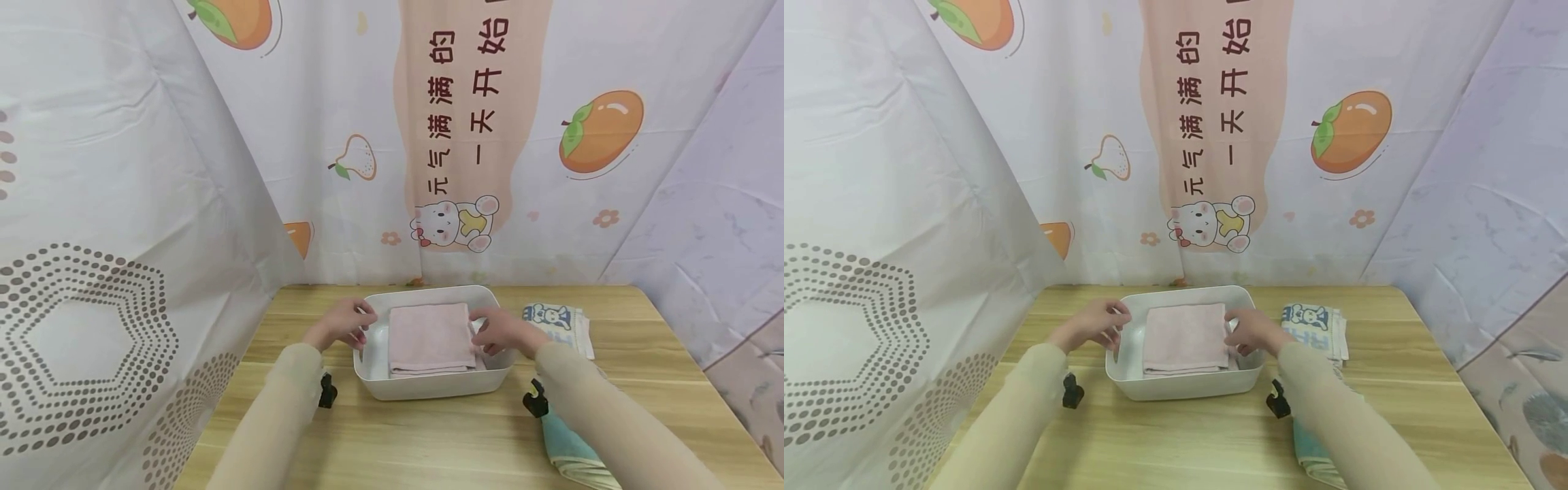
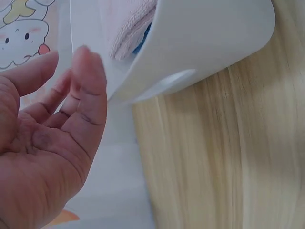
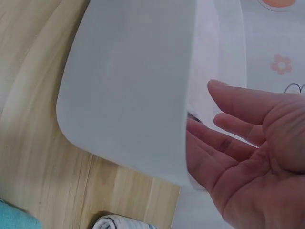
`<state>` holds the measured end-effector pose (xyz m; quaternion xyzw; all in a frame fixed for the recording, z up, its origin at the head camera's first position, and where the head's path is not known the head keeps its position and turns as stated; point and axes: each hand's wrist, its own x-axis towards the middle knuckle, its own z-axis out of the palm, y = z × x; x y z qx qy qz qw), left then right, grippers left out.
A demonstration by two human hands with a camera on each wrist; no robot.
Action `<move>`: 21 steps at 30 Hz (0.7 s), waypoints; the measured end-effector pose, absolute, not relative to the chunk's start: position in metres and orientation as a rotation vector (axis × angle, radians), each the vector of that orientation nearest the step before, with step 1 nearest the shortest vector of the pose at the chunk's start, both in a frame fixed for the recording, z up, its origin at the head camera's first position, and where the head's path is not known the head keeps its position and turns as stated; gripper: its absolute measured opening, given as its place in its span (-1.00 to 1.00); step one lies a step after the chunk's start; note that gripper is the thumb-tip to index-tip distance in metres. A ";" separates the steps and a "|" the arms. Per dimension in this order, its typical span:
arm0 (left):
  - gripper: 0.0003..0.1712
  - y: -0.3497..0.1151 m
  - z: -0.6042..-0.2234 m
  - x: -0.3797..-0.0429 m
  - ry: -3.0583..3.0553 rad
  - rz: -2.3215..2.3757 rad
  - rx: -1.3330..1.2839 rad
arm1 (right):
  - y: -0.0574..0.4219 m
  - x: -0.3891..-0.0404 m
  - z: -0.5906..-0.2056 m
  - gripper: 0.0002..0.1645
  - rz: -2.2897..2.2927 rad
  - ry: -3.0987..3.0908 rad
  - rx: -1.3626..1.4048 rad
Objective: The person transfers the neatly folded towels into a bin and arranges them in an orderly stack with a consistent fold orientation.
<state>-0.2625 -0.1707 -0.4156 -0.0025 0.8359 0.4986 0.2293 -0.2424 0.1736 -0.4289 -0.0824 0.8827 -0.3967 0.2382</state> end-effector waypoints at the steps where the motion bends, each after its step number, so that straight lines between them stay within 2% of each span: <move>1: -0.74 -0.172 -0.416 -0.262 2.297 1.391 -0.022 | 0.175 -0.242 -0.428 -0.27 -1.105 2.407 -0.221; 21: -0.64 -0.192 -0.432 -0.261 2.161 1.649 -0.101 | 0.193 -0.244 -0.422 -0.30 -1.280 2.279 -0.116</move>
